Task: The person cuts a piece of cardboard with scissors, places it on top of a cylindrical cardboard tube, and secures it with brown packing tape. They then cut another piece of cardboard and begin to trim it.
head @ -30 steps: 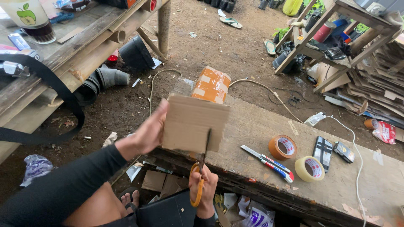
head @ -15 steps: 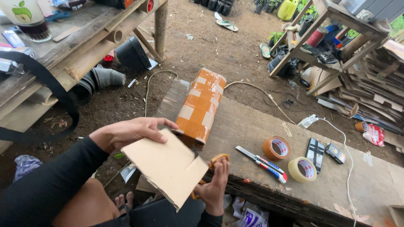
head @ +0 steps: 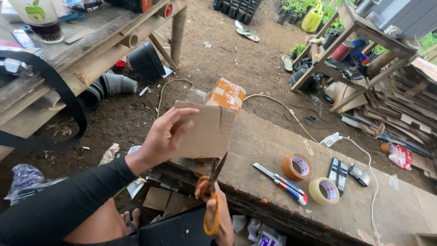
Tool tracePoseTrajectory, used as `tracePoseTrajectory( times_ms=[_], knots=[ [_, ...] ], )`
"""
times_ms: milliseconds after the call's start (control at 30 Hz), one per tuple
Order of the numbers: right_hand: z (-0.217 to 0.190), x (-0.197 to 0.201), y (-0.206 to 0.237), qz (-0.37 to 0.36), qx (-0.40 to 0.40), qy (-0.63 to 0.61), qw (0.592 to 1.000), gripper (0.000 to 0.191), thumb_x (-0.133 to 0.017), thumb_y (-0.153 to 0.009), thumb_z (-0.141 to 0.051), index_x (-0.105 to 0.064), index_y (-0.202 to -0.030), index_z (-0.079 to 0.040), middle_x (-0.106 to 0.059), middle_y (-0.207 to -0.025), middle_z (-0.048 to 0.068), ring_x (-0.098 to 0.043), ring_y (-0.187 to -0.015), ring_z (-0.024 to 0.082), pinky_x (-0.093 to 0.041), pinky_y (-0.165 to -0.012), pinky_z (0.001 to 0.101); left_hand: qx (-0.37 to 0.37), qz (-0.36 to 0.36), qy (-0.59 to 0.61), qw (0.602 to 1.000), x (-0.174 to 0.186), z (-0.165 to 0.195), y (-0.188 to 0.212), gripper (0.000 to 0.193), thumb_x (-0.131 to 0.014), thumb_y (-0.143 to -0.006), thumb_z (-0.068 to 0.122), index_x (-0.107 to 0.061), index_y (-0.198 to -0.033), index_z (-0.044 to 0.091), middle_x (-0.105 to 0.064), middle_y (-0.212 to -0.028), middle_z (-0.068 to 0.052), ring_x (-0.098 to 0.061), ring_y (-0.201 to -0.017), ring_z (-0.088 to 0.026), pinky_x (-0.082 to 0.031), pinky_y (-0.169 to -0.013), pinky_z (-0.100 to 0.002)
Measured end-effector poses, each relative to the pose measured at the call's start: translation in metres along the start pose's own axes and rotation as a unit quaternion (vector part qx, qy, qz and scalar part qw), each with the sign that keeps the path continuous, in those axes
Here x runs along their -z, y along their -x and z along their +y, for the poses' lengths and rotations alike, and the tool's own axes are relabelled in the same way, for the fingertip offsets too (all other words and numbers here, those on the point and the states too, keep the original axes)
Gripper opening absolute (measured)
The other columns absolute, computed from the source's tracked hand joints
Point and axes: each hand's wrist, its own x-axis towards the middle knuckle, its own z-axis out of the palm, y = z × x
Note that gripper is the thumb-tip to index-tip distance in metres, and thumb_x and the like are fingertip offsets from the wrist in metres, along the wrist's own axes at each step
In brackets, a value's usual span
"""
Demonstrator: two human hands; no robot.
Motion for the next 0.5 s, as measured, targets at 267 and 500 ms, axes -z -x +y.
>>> tracePoseTrajectory(
  times_ms=[267,500],
  knots=[
    [-0.033,-0.016,-0.011,0.037,-0.053,0.110,0.992,0.105,-0.032,-0.077,-0.099,-0.052,-0.105,0.000,-0.058,-0.083,0.009,-0.056,-0.077,0.016,-0.048,-0.069,0.0319,0.041,-0.051,0.034,0.997,-0.003,0.007,0.004,0.044,-0.080,-0.088,0.015,-0.064,-0.128,0.010,-0.066,-0.113,-0.010,-0.069,-0.099,-0.018,-0.059,-0.085,-0.030],
    [-0.032,-0.019,-0.010,0.059,-0.084,0.140,0.985,0.109,-0.029,-0.070,-0.102,-0.054,-0.105,-0.001,-0.059,-0.080,0.008,-0.056,-0.071,0.015,-0.047,-0.062,0.0316,0.026,-0.048,0.028,0.998,-0.002,0.005,0.005,0.044,-0.080,-0.088,0.013,-0.064,-0.128,0.009,-0.066,-0.114,-0.010,-0.069,-0.101,-0.019,-0.058,-0.087,-0.031]
  ],
)
